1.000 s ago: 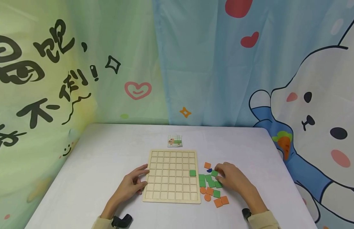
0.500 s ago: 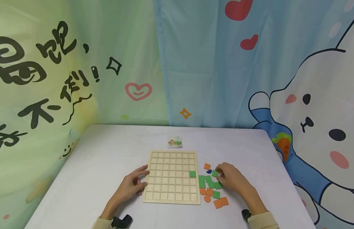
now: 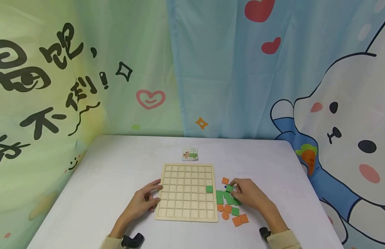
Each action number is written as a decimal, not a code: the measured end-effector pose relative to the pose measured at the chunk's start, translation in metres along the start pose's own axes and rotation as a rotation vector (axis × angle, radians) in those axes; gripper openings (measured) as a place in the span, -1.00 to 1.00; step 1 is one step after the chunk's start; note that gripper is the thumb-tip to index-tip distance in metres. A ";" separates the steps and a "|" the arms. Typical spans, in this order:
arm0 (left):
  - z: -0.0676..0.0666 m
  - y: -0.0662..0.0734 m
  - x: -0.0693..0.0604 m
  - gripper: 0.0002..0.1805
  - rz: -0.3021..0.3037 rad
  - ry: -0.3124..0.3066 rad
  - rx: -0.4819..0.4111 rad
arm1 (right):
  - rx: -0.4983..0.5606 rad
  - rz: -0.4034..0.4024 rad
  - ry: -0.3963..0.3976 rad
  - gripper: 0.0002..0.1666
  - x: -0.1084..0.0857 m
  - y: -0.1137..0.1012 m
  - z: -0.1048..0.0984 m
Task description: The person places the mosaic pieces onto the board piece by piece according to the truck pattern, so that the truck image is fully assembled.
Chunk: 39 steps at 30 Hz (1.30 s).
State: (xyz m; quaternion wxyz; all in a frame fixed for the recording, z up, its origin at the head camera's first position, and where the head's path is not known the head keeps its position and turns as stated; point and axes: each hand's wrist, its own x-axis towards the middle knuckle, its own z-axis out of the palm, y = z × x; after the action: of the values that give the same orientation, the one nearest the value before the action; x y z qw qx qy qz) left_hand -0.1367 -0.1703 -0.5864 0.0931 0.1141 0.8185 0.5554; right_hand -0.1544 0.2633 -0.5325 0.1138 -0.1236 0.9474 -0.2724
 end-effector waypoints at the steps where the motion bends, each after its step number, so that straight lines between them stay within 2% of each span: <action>1: 0.000 0.000 0.000 -0.45 -0.002 0.000 0.000 | 0.002 0.001 -0.002 -0.67 0.001 -0.001 0.001; 15: -0.001 0.002 0.001 -0.45 -0.008 -0.003 0.002 | 0.039 -0.084 -0.006 -0.71 0.009 -0.015 0.009; 27: -0.001 0.002 0.001 -0.45 0.002 -0.001 -0.006 | 0.031 -0.093 -0.021 -0.73 0.014 -0.031 0.015; 33: 0.001 0.000 -0.002 -0.44 -0.017 -0.005 -0.030 | 0.027 -0.096 -0.045 -0.71 0.013 -0.037 0.021; 39: 0.001 -0.001 0.000 -0.44 -0.010 0.008 -0.014 | 0.026 -0.117 -0.062 -0.71 0.017 -0.046 0.024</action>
State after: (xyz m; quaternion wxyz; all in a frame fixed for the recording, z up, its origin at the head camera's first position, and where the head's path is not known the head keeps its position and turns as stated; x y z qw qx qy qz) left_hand -0.1362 -0.1701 -0.5872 0.0934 0.1070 0.8156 0.5609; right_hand -0.1560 0.2086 -0.5294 0.1283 -0.1858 0.9310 -0.2869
